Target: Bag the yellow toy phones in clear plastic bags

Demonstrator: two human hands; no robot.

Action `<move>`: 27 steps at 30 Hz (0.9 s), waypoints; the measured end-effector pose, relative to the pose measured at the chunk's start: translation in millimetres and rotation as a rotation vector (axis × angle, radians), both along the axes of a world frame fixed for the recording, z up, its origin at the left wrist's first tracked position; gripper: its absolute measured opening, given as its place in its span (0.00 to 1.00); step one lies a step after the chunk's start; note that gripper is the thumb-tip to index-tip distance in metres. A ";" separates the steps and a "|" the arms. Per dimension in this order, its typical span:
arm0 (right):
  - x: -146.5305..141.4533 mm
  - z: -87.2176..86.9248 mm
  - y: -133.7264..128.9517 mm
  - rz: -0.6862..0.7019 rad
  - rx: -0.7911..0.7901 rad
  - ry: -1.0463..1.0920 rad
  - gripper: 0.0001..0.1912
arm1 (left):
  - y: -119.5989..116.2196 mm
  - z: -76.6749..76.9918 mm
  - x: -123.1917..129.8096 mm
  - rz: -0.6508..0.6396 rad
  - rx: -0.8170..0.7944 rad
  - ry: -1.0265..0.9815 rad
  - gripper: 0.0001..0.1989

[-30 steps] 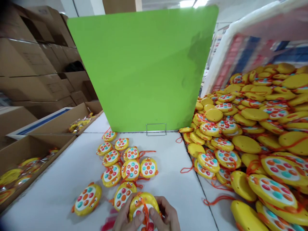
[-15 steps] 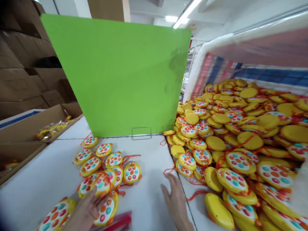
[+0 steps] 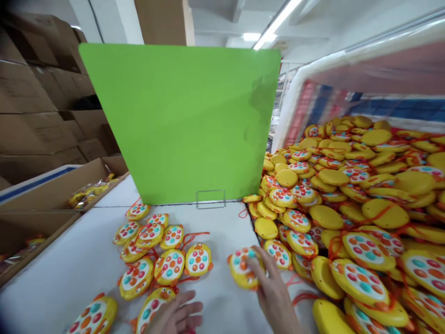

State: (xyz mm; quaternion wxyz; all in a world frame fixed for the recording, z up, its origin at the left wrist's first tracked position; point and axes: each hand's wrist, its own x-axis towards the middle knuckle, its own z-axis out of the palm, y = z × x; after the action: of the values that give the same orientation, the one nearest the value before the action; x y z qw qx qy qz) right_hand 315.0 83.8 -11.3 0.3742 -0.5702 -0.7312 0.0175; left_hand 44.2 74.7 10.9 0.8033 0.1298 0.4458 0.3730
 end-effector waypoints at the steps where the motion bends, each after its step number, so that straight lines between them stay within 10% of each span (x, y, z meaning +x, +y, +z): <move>1: -16.7 0.7 -10.0 0.107 -0.009 0.009 0.27 | 0.3 3.0 8.5 -0.012 0.018 -0.018 0.25; 4: -55.5 -0.5 -33.8 0.314 -0.160 0.140 0.26 | 0.1 15.0 27.4 -0.038 0.137 -0.107 0.23; 11: -81.0 5.2 -44.2 0.124 -0.610 1.144 0.22 | -10.0 8.4 19.0 0.005 0.364 0.053 0.29; 18: -97.1 14.3 -43.2 0.347 -0.672 1.061 0.20 | -19.2 4.5 3.0 -0.107 0.467 0.297 0.27; 27: -111.7 47.6 -40.8 0.277 -0.778 0.816 0.12 | -27.6 16.5 -7.4 -0.244 0.466 0.496 0.20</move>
State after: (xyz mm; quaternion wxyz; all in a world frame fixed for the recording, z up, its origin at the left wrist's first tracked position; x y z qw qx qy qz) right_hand 203.3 43.0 36.4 0.3828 -0.5117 -0.5354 0.5522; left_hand 36.8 47.1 27.4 0.6580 0.4482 0.5115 0.3233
